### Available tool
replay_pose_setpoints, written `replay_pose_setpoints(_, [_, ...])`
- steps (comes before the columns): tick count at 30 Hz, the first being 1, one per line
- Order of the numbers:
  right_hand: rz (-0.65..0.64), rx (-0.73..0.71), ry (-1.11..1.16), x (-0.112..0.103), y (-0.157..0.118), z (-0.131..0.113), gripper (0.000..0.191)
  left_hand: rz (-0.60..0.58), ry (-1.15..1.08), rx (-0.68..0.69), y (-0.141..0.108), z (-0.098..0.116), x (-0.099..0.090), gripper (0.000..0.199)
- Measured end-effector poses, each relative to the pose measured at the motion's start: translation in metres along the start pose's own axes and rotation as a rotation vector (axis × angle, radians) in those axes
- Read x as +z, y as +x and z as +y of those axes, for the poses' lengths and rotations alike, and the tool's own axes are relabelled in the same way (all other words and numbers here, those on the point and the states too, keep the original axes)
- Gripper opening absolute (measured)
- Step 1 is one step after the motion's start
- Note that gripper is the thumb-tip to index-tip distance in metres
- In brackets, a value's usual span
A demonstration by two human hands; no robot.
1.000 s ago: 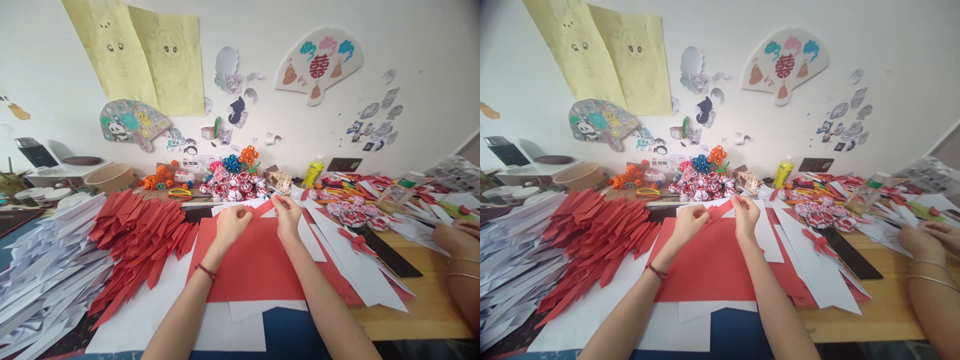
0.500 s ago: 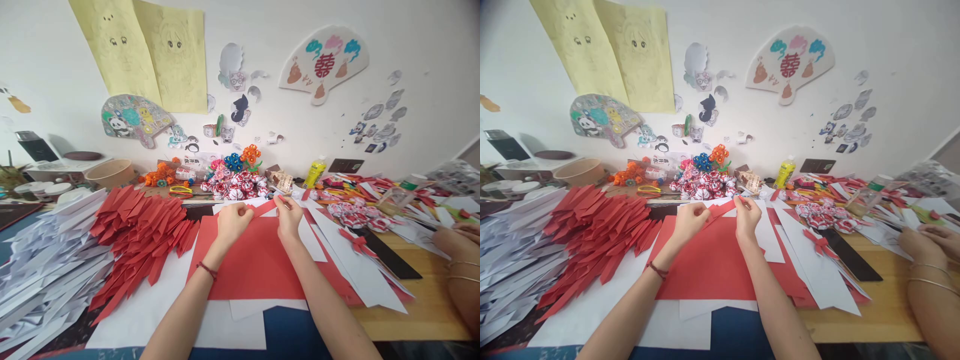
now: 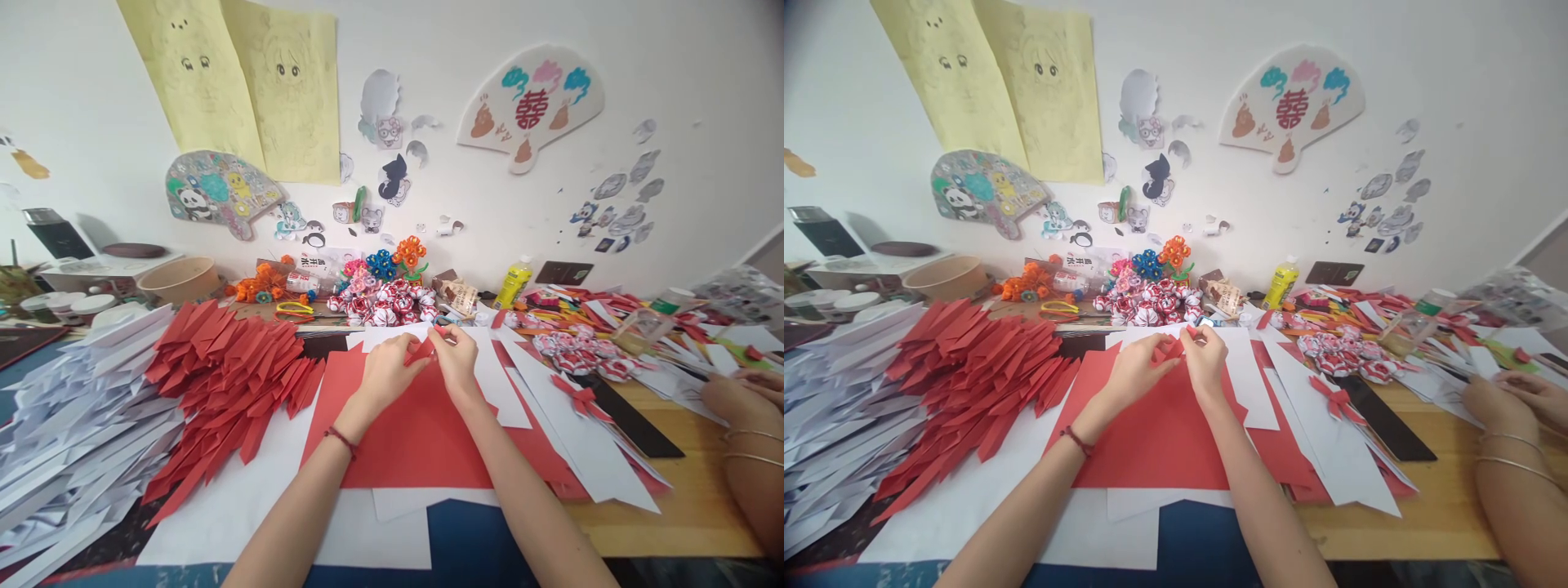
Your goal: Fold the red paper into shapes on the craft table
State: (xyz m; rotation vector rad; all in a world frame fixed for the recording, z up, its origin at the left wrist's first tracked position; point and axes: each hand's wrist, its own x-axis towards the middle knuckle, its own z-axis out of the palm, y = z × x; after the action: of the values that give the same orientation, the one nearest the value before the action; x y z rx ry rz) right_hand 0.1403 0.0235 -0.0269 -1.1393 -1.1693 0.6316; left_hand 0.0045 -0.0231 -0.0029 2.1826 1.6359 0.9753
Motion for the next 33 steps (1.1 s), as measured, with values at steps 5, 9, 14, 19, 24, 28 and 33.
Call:
replay_pose_setpoints(5, [-0.046, 0.016, 0.056, -0.001, 0.0, -0.004, 0.031, -0.012, -0.006, -0.004, 0.0, -0.001, 0.0, 0.03])
replay_pose_setpoints(9, [-0.099, 0.007, 0.116, 0.0, 0.0, -0.011, 0.042, 0.008, -0.047, -0.027, 0.002, 0.0, -0.002, 0.027])
replay_pose_setpoints(14, [-0.235, 0.033, 0.145, 0.002, -0.002, -0.017, 0.05, 0.035, -0.184, -0.074, 0.004, -0.001, -0.003, 0.023])
replay_pose_setpoints(19, [-0.351, 0.033, 0.159, 0.002, -0.003, -0.013, 0.049, 0.037, -0.309, -0.105, 0.006, -0.006, -0.001, 0.024])
replay_pose_setpoints(24, [-0.366, 0.086, 0.201, -0.001, -0.001, -0.01, 0.048, 0.081, -0.315, -0.122, 0.009, -0.011, 0.0, 0.027])
replay_pose_setpoints(28, [-0.385, 0.051, 0.15, 0.0, 0.001, -0.007, 0.041, 0.084, -0.184, -0.181, 0.01, -0.01, -0.002, 0.028])
replay_pose_setpoints(33, [-0.399, 0.012, 0.071, 0.001, -0.001, -0.004, 0.036, 0.099, -0.07, -0.234, 0.008, -0.009, -0.003, 0.027])
